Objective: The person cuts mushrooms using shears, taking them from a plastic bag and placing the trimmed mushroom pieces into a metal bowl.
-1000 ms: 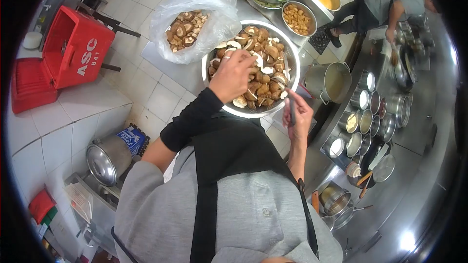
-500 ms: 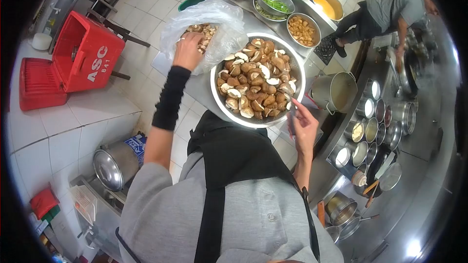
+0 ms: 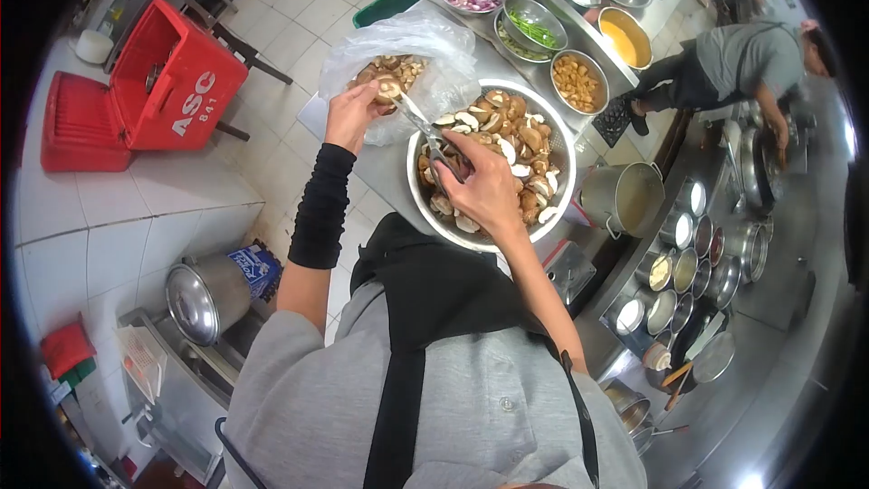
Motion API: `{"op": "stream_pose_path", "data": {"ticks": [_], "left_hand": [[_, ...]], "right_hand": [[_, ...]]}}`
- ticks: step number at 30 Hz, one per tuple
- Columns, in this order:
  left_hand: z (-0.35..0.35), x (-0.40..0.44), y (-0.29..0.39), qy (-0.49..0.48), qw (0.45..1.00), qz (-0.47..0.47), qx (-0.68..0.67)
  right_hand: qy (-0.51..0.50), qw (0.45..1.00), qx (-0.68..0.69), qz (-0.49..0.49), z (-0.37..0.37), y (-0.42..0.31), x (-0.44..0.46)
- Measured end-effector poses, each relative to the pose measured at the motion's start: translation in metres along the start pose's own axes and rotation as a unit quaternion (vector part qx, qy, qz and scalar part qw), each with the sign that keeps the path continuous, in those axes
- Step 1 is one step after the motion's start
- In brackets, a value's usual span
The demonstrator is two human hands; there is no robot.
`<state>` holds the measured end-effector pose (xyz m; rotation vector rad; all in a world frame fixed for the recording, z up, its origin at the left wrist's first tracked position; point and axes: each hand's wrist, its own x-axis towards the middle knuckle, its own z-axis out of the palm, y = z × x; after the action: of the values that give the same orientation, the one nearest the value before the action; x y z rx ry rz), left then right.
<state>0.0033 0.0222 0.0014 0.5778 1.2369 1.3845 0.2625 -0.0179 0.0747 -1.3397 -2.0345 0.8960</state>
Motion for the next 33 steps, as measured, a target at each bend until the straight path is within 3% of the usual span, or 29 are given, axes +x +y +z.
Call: {"op": "stream_pose_path", "data": {"ticks": [6, 13, 19, 26, 30, 33], "left_hand": [[-0.005, -0.018, 0.003, -0.026, 0.999, 0.026, -0.032], [-0.028, -0.007, -0.014, 0.0, 0.998, 0.011, 0.057], [-0.02, -0.014, -0.001, 0.065, 0.997, -0.042, 0.009], [-0.007, -0.018, 0.003, 0.001, 0.997, -0.01, 0.08], [0.003, -0.026, 0.016, -0.038, 0.99, 0.002, 0.133], [-0.004, -0.024, 0.018, -0.035, 0.988, -0.004, 0.151]], "right_hand": [[-0.032, 0.999, 0.006, -0.031, 0.011, 0.007, 0.023], [-0.119, 0.992, -0.009, 0.039, 0.009, 0.007, 0.04], [-0.061, 0.982, 0.165, 0.071, 0.023, 0.031, 0.022], [-0.043, 0.997, 0.041, 0.045, -0.009, -0.002, 0.006], [-0.045, 0.998, 0.021, 0.032, -0.003, -0.001, 0.011], [-0.03, 0.995, 0.083, 0.038, 0.009, 0.012, 0.012]]}}
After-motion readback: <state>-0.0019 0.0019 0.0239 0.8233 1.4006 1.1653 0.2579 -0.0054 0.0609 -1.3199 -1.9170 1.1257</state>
